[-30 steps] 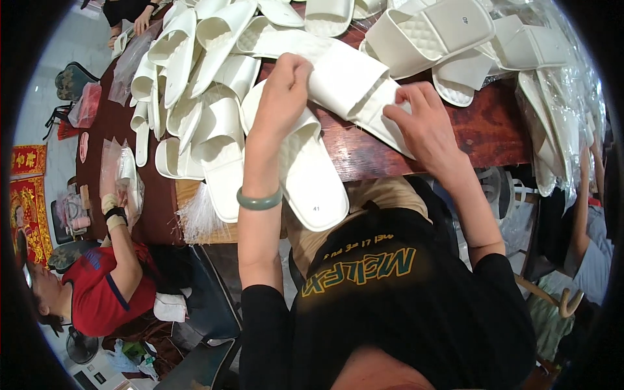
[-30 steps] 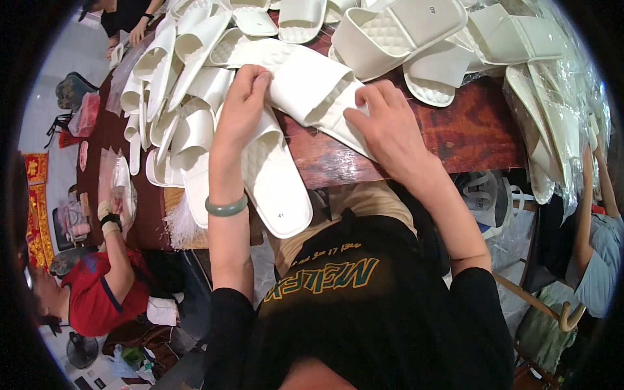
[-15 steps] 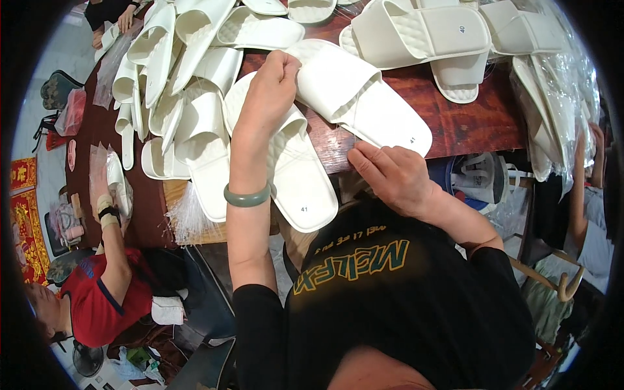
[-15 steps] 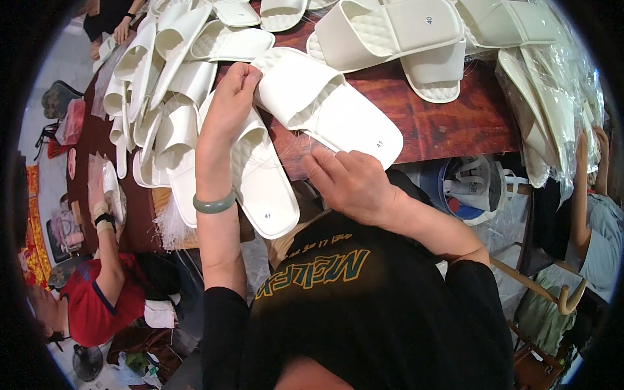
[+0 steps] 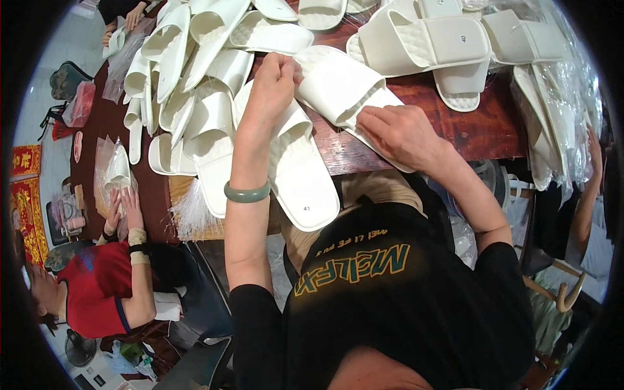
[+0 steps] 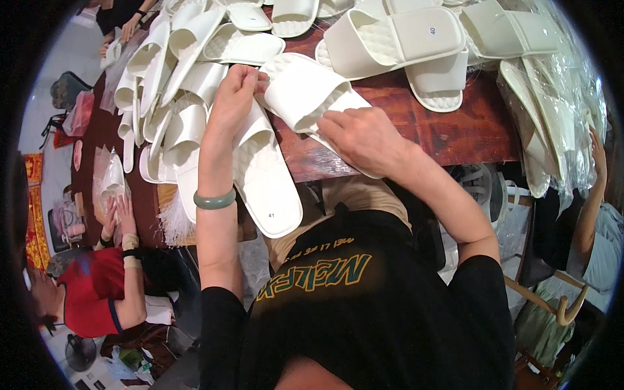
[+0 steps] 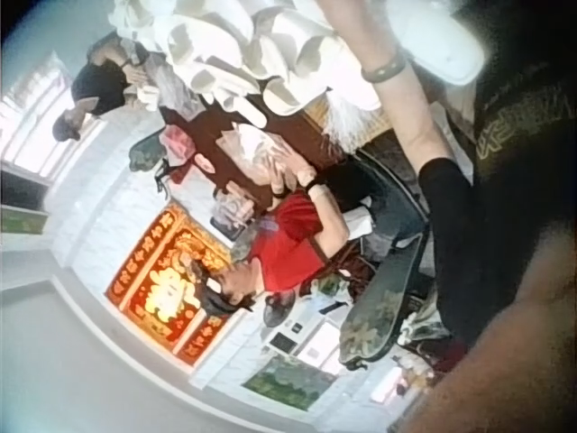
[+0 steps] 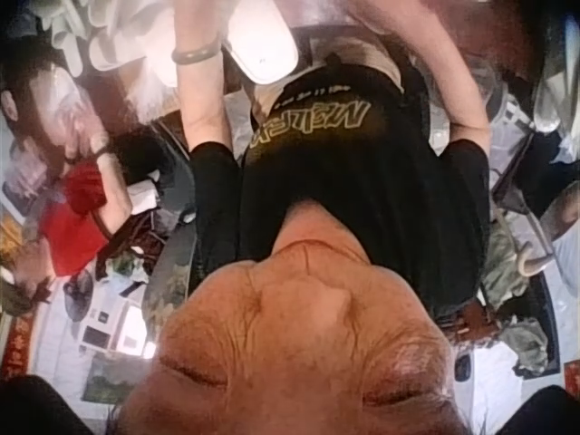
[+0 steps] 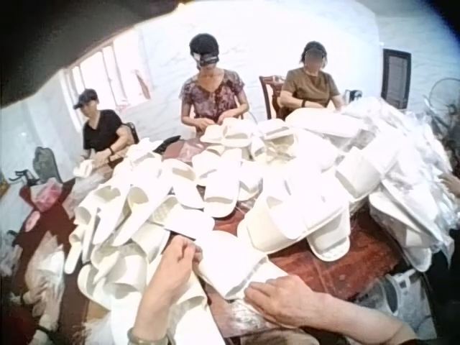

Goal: Inspecting white slippers for quality and removing loose threads or imperfections.

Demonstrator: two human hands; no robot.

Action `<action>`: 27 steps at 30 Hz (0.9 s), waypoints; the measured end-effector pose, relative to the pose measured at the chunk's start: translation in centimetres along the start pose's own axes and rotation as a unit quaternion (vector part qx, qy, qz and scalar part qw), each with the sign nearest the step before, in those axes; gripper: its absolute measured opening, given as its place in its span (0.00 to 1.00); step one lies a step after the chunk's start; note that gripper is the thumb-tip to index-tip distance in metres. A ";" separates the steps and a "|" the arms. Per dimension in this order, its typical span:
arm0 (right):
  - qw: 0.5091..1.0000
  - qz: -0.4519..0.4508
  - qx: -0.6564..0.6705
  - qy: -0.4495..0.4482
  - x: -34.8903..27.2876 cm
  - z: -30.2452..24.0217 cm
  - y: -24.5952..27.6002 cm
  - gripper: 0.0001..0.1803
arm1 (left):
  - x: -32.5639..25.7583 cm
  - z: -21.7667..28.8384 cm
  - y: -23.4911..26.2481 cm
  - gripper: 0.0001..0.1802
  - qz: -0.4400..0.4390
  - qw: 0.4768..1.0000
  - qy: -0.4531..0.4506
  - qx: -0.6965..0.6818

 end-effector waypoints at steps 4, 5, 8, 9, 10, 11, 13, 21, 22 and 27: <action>0.999 -0.008 -0.026 0.017 0.4 1.5 -0.2 0.12 | 0.8 -0.4 0.8 0.12 -0.013 0.999 0.028 -0.017; 0.999 -0.024 -0.030 0.008 0.4 1.8 -0.5 0.14 | 0.8 -0.2 1.0 0.12 -0.010 1.000 0.017 -0.022; 0.999 -0.021 -0.028 0.006 0.4 1.6 -0.6 0.14 | 0.7 0.2 1.7 0.14 -0.002 1.000 0.016 -0.023; 0.999 -0.019 -0.031 0.005 0.4 1.6 -0.7 0.14 | 0.6 0.3 2.0 0.15 0.021 1.000 0.020 -0.006; 0.999 -0.043 -0.028 -0.017 0.4 1.8 -1.1 0.15 | 0.4 0.1 2.4 0.15 0.050 0.997 0.047 0.023; 0.996 -0.076 -0.020 -0.041 0.3 2.1 -1.6 0.15 | 0.1 0.5 2.4 0.15 0.048 0.998 0.025 0.011; 0.998 -0.050 -0.025 -0.030 0.6 1.9 -1.4 0.15 | -0.4 0.0 1.8 0.14 0.024 0.997 0.066 -0.027; 0.999 -0.025 -0.035 -0.029 0.9 1.7 -1.3 0.14 | 1.3 0.9 -1.4 0.12 -0.063 0.996 0.035 0.043; 0.999 -0.021 -0.038 -0.028 0.9 1.6 -1.2 0.15 | 1.2 1.1 -1.3 0.11 -0.052 0.997 0.028 0.044; 0.999 -0.018 -0.031 -0.012 1.6 1.3 0.7 0.13 | -0.8 1.8 0.8 0.10 0.025 0.995 -0.005 -0.094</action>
Point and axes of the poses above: each hand's wrist, its own x-axis towards the middle knuckle, its own y-axis out of the back of the hand, z = x × y, the point moved 7 cm from there along x, towards the middle knuckle, and after that the axes turned 13 degrees about y, right-handed, at the moved point
